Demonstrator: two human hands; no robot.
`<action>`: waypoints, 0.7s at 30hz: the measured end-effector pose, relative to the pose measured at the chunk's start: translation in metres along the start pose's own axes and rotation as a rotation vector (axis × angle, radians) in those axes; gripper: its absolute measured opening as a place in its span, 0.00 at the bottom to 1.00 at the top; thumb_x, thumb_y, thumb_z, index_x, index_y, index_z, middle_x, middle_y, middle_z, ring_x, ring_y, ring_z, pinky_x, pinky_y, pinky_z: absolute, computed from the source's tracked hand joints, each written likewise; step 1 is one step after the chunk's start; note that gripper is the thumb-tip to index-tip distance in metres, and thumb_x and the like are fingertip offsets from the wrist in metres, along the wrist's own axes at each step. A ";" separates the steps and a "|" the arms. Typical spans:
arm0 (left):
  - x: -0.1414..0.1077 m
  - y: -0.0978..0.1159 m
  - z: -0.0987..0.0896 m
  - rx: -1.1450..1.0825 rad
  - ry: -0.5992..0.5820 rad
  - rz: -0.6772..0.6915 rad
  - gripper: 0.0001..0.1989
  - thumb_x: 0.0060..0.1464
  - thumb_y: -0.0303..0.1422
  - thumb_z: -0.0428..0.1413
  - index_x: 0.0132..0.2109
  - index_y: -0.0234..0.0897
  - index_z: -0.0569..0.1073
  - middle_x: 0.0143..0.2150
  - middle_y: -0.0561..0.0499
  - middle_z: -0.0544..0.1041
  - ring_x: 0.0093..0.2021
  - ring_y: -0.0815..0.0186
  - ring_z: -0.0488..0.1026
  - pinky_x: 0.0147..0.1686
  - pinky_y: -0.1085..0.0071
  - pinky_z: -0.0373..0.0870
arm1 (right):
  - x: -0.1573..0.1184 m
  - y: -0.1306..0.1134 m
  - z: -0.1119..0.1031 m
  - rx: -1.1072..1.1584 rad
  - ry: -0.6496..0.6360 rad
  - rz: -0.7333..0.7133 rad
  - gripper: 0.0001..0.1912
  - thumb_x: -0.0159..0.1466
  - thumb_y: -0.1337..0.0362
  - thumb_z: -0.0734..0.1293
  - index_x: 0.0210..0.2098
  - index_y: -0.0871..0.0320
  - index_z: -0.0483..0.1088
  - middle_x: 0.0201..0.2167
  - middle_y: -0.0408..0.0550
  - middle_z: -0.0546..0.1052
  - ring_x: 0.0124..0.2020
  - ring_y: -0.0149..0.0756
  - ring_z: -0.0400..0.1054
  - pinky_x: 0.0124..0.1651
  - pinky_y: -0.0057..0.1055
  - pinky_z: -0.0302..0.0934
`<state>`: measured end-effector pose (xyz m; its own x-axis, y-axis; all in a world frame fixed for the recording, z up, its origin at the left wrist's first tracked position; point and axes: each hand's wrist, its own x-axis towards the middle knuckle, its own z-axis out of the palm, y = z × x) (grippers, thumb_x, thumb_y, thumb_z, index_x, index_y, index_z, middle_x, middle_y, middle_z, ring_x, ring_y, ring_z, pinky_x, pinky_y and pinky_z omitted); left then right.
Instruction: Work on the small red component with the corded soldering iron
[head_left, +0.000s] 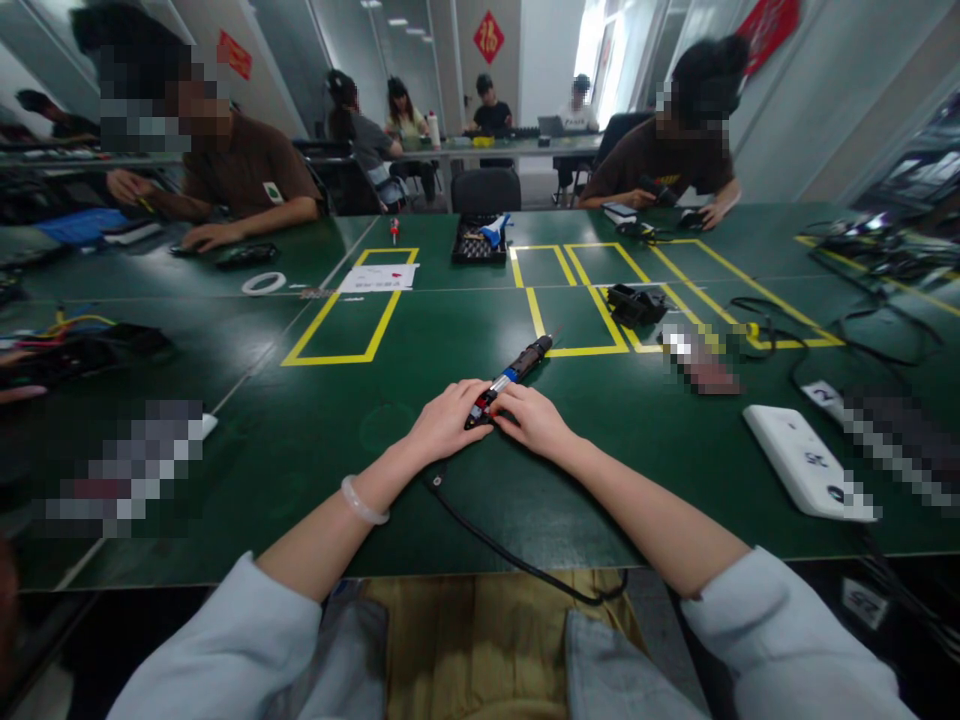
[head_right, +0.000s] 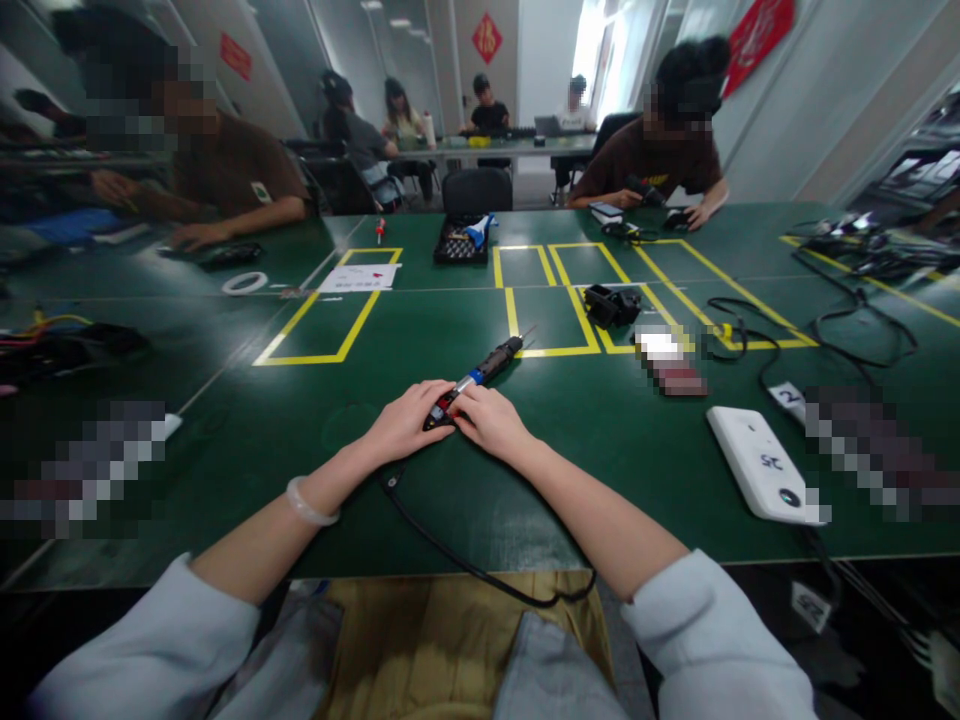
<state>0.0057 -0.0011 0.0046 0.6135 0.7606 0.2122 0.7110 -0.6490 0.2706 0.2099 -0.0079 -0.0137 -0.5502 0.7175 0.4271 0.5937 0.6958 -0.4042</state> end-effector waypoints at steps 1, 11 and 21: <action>0.000 0.001 0.000 0.007 -0.001 -0.004 0.31 0.56 0.42 0.56 0.64 0.41 0.58 0.62 0.45 0.64 0.57 0.55 0.64 0.53 0.60 0.67 | 0.000 0.000 0.000 -0.002 0.002 -0.002 0.04 0.63 0.69 0.66 0.39 0.57 0.69 0.44 0.50 0.72 0.45 0.39 0.66 0.44 0.32 0.59; 0.004 0.008 -0.002 0.060 -0.013 -0.044 0.28 0.61 0.44 0.50 0.66 0.44 0.57 0.58 0.45 0.65 0.54 0.56 0.66 0.49 0.62 0.68 | 0.000 0.001 0.000 0.006 0.028 0.005 0.06 0.67 0.65 0.63 0.36 0.57 0.72 0.42 0.51 0.73 0.43 0.38 0.66 0.43 0.33 0.58; 0.007 -0.015 -0.011 0.136 -0.009 -0.162 0.30 0.60 0.46 0.50 0.67 0.49 0.56 0.56 0.45 0.65 0.53 0.56 0.65 0.48 0.62 0.68 | -0.004 -0.002 -0.004 0.036 0.025 0.057 0.10 0.67 0.66 0.62 0.46 0.56 0.72 0.41 0.50 0.73 0.42 0.37 0.67 0.46 0.32 0.61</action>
<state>-0.0044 0.0146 0.0124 0.4898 0.8555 0.1677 0.8403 -0.5146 0.1708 0.2130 -0.0123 -0.0116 -0.5006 0.7557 0.4224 0.6023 0.6545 -0.4570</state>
